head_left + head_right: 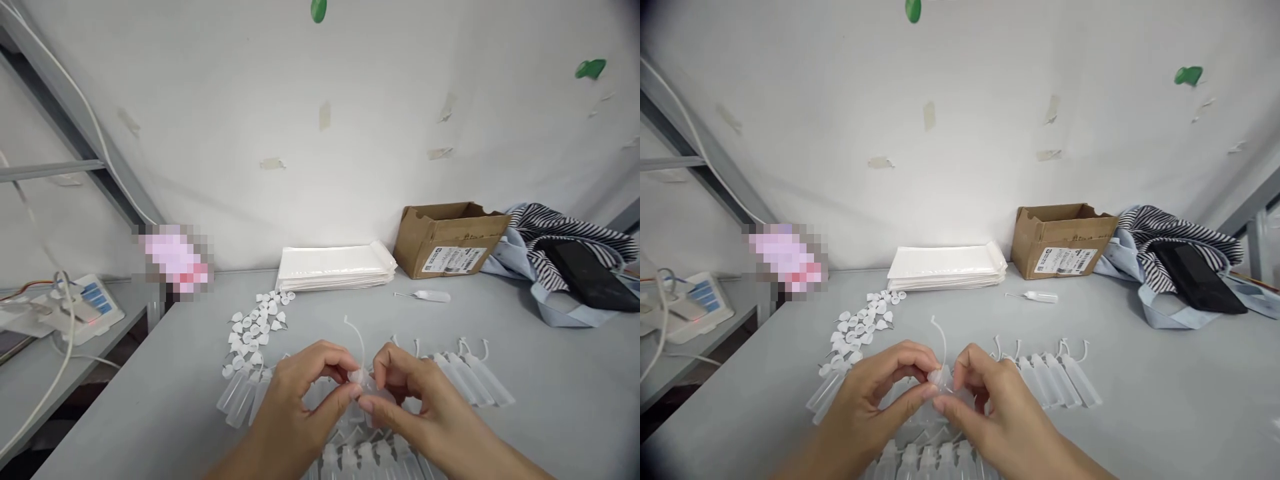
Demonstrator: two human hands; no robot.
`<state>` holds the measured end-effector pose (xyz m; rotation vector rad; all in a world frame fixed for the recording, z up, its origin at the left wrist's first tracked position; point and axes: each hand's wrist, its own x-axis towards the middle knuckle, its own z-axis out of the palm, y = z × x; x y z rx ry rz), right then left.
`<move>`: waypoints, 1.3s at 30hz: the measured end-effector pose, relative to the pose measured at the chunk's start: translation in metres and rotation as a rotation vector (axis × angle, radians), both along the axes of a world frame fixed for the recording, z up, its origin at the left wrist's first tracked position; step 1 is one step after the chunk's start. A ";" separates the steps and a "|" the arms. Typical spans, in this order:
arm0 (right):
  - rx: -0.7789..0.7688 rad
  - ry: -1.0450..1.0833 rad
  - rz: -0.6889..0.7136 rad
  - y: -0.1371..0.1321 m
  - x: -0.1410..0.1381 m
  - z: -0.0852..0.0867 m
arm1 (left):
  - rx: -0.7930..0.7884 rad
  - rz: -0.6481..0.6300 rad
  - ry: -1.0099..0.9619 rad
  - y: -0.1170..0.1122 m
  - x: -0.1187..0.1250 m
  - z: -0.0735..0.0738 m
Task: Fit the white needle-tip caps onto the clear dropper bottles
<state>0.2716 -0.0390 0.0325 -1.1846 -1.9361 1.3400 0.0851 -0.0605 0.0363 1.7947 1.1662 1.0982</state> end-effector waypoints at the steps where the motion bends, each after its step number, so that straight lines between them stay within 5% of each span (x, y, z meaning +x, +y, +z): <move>1: -0.093 0.043 0.020 0.001 0.000 0.003 | -0.014 -0.005 -0.009 0.000 -0.001 0.000; 5: -0.374 0.200 0.079 0.006 0.002 0.011 | -0.002 -0.014 -0.015 -0.001 -0.004 0.002; 8: -0.443 0.265 0.137 0.007 0.003 0.009 | -0.025 -0.013 -0.032 0.000 -0.006 0.003; 28: -0.343 0.348 0.131 0.002 -0.002 -0.003 | -0.476 0.042 -0.378 -0.001 0.001 0.011; 33: -0.309 0.324 0.128 0.001 -0.003 -0.007 | -0.418 0.102 -0.079 0.005 -0.016 0.018; 37: -0.281 0.333 0.112 0.000 0.000 -0.007 | -0.050 0.479 0.423 0.029 -0.054 0.017; 39: -0.270 0.315 0.102 0.001 0.001 -0.005 | 0.065 0.491 0.616 0.041 -0.074 0.011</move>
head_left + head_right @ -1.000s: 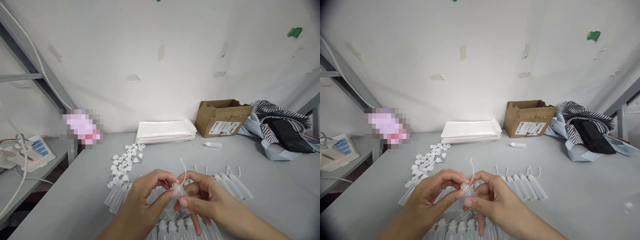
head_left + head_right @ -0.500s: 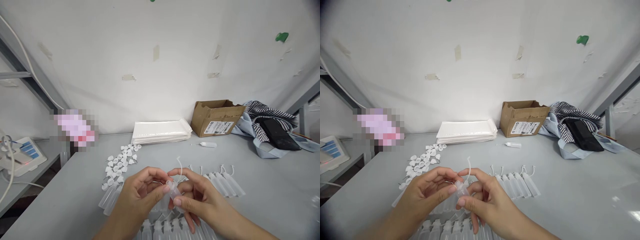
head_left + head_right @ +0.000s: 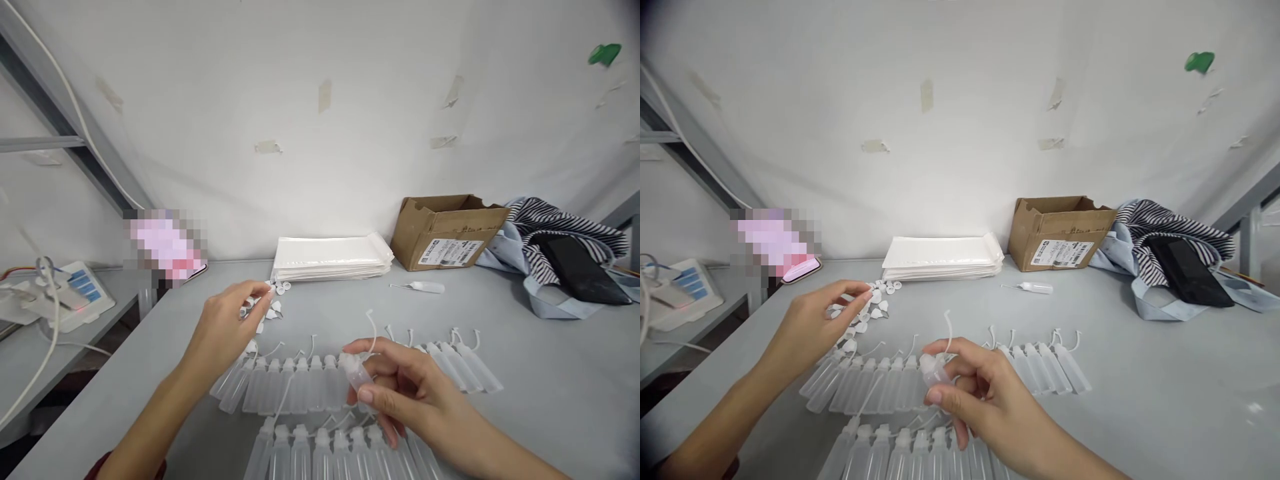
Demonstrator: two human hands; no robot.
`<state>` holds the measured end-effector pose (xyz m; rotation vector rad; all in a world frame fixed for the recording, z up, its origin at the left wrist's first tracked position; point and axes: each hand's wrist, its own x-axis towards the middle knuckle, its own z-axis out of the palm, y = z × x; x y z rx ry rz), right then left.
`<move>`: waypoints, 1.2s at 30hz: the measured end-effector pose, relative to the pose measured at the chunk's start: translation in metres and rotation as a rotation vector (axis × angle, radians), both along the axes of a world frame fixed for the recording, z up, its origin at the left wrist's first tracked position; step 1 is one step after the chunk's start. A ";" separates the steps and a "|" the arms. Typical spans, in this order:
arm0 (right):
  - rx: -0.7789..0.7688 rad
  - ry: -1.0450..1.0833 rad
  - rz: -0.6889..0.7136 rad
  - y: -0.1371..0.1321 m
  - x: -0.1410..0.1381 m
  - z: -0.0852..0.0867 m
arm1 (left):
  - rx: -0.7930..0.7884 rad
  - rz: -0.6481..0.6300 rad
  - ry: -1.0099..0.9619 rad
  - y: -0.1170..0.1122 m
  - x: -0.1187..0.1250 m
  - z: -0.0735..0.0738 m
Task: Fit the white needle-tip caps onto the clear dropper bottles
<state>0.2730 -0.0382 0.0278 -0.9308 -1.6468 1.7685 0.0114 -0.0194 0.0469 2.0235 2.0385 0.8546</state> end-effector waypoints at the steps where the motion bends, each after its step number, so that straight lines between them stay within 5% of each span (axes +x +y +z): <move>1: 0.000 -0.010 -0.002 0.000 0.001 0.001 | -0.007 -0.024 0.037 0.005 -0.008 -0.004; 9: 0.023 -0.011 -0.025 0.000 0.003 0.005 | -0.086 -0.211 0.280 0.017 -0.020 -0.033; 22: 0.013 -0.010 -0.017 0.002 -0.001 -0.002 | -0.075 -0.212 0.375 0.020 -0.010 -0.038; 31: 0.027 -0.008 -0.005 0.003 -0.003 0.000 | 0.020 -0.220 -0.125 -0.003 0.023 -0.007; 36: 0.067 -0.025 -0.015 0.004 -0.006 -0.001 | -0.088 -0.284 -0.484 -0.018 0.048 -0.004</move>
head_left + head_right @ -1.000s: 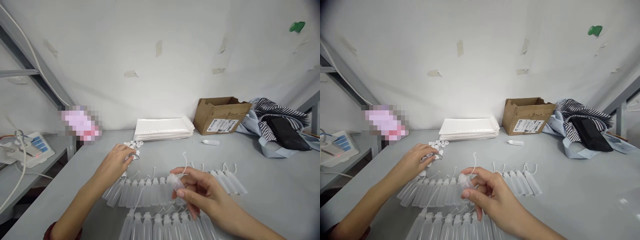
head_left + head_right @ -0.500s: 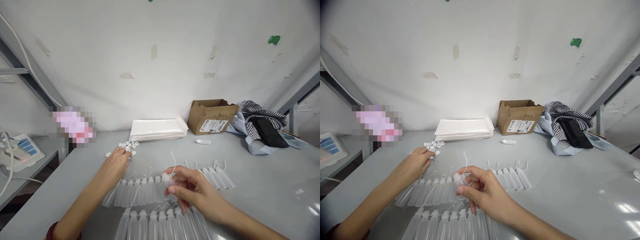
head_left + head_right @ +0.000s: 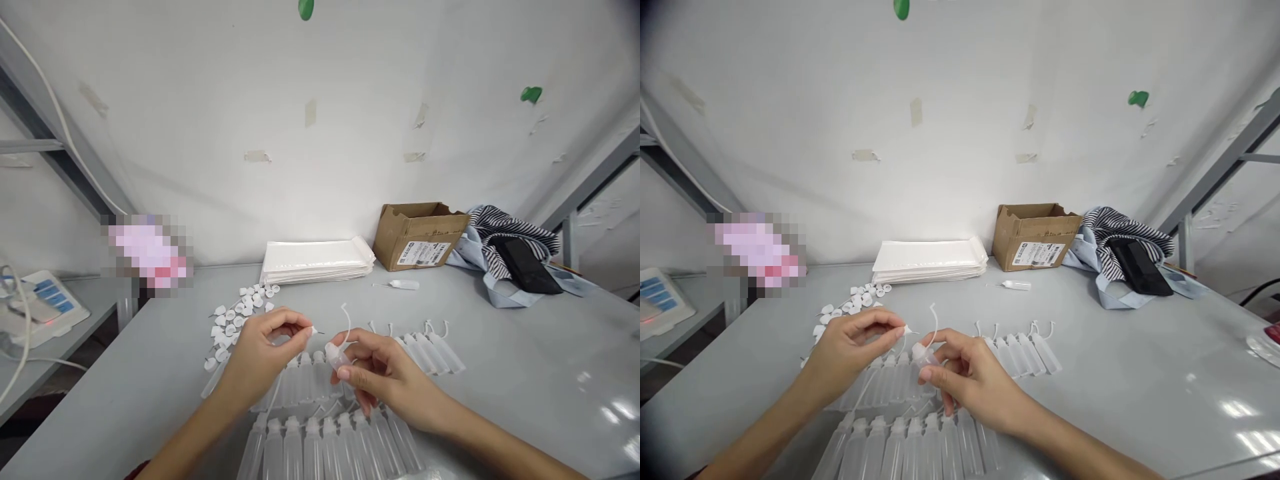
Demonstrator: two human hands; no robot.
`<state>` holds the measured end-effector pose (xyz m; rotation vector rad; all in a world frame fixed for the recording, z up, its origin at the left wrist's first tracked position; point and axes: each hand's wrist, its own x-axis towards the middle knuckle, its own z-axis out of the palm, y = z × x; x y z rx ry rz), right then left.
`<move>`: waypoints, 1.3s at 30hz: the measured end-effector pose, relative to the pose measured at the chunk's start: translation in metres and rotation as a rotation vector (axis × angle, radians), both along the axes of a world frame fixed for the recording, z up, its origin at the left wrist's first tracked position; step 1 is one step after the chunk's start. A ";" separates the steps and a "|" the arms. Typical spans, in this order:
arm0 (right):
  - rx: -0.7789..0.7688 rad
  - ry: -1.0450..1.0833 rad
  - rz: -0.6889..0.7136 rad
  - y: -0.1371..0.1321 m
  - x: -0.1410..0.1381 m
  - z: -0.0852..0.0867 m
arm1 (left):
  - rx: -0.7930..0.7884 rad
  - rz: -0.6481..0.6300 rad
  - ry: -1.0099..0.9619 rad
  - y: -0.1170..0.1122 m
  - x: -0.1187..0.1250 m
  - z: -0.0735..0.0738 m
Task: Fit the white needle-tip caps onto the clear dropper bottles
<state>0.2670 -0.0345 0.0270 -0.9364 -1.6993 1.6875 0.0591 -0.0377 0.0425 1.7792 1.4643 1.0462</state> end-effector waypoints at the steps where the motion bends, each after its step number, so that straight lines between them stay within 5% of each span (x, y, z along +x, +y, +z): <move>1: 0.005 -0.002 -0.004 0.000 0.000 0.000 | -0.022 0.000 -0.042 -0.002 0.003 0.000; 5: 0.019 -0.019 0.000 0.000 -0.001 -0.001 | -0.198 0.004 -0.377 -0.007 0.012 -0.001; 9: 0.100 -0.070 -0.003 -0.003 0.002 0.001 | -0.513 -0.126 -0.726 -0.008 0.013 0.002; 20: 0.186 -0.163 0.081 -0.006 0.005 0.004 | -0.622 -0.286 -0.507 -0.009 -0.001 0.008; 29: 0.108 -0.022 0.031 -0.005 0.007 0.008 | -0.504 -0.151 -0.639 -0.013 0.015 0.006; 39: 0.094 -0.004 0.038 -0.006 0.008 0.009 | -0.468 -0.242 -0.630 -0.018 0.027 0.000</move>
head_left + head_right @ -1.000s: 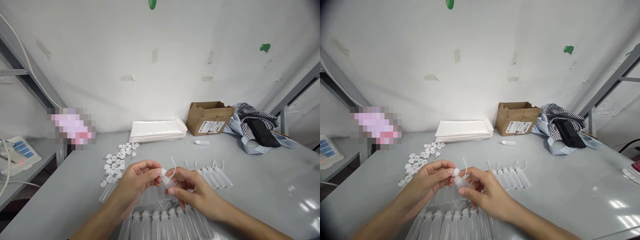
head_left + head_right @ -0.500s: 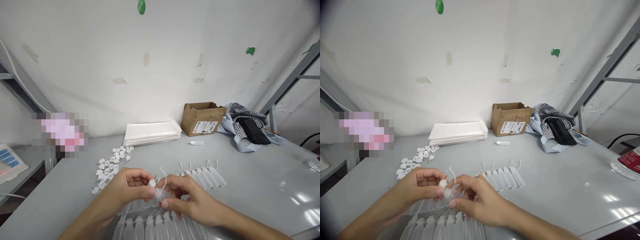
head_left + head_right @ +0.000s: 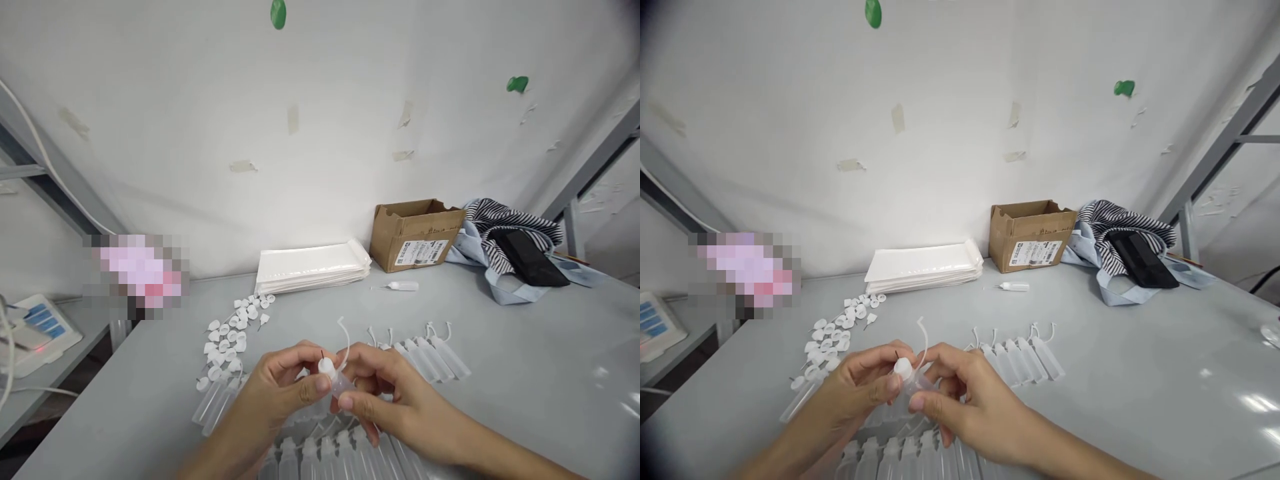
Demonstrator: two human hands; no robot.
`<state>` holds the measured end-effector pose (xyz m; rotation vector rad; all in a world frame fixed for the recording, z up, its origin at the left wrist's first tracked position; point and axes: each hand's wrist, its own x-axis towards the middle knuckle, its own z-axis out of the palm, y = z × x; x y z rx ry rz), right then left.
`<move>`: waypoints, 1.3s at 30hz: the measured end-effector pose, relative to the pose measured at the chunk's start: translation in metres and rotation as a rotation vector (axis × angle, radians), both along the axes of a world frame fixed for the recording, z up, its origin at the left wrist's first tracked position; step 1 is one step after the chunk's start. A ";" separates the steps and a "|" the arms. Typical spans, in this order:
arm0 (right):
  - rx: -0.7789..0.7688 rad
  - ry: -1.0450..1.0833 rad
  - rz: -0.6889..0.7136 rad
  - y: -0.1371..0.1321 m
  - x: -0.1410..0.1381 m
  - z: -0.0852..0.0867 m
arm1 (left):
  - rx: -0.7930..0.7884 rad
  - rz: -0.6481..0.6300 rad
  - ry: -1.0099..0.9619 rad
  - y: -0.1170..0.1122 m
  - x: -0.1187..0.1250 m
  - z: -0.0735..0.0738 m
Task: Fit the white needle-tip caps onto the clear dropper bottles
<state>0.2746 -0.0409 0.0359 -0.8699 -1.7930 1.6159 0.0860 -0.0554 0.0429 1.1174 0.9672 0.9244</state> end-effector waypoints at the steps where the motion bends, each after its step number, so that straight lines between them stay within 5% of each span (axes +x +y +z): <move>1: -0.014 0.019 0.000 0.000 -0.001 -0.001 | 0.000 -0.003 0.001 -0.001 0.001 0.001; 12: -0.172 0.230 -0.006 -0.003 -0.006 -0.009 | 0.016 -0.099 -0.016 -0.003 -0.001 0.009; 22: -0.423 0.623 0.333 -0.001 -0.008 -0.008 | -0.007 -0.262 -0.247 -0.010 -0.003 0.004; 32: -0.415 0.551 0.299 0.000 -0.007 -0.008 | 0.043 -0.299 -0.263 -0.008 -0.008 0.006; 39: -0.385 0.485 0.272 -0.001 -0.006 -0.007 | 0.040 -0.211 -0.190 -0.009 -0.009 0.008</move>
